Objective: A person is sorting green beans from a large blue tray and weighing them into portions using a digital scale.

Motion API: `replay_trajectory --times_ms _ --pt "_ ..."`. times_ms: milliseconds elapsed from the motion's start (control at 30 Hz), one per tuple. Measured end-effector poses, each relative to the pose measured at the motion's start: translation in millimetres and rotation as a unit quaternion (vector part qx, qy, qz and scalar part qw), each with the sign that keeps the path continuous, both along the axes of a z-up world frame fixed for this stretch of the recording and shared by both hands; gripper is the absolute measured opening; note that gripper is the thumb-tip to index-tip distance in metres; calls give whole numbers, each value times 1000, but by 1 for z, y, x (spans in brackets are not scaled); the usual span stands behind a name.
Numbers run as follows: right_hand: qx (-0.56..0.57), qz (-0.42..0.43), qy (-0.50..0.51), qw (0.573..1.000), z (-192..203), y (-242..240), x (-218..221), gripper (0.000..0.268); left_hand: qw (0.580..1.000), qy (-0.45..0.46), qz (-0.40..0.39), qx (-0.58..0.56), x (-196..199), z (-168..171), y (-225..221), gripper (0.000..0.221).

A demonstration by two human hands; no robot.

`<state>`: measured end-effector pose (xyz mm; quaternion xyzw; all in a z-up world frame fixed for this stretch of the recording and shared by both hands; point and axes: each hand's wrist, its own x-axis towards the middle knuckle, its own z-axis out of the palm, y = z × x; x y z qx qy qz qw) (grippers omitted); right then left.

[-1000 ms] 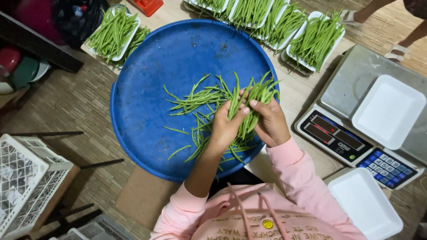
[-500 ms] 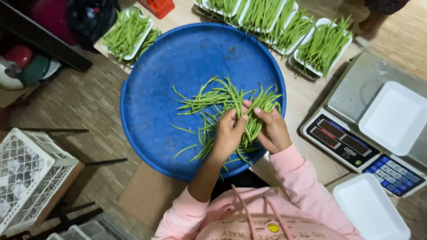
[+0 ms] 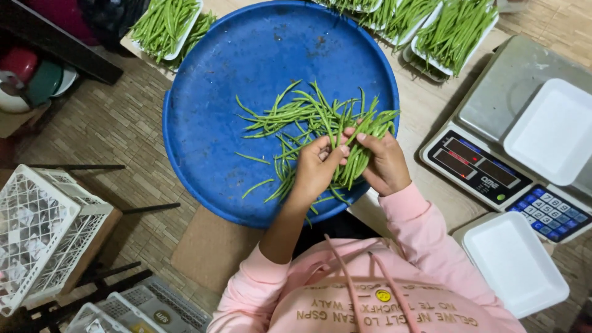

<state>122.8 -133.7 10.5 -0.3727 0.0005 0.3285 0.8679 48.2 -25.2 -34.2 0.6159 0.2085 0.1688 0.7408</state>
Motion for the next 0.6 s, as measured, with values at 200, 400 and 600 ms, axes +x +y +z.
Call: replay_trajectory --times_ms 200,400,600 --pt "3 -3 4 1000 -10 -2 -3 33 1000 9 9 25 -2 7 -2 21" --pt "-10 -14 3 1000 -11 -2 1 30 999 7 9 41 -11 43 -6 19" --pt "-10 -23 8 1000 -34 -4 7 32 1000 24 -3 13 -5 9 -3 21"
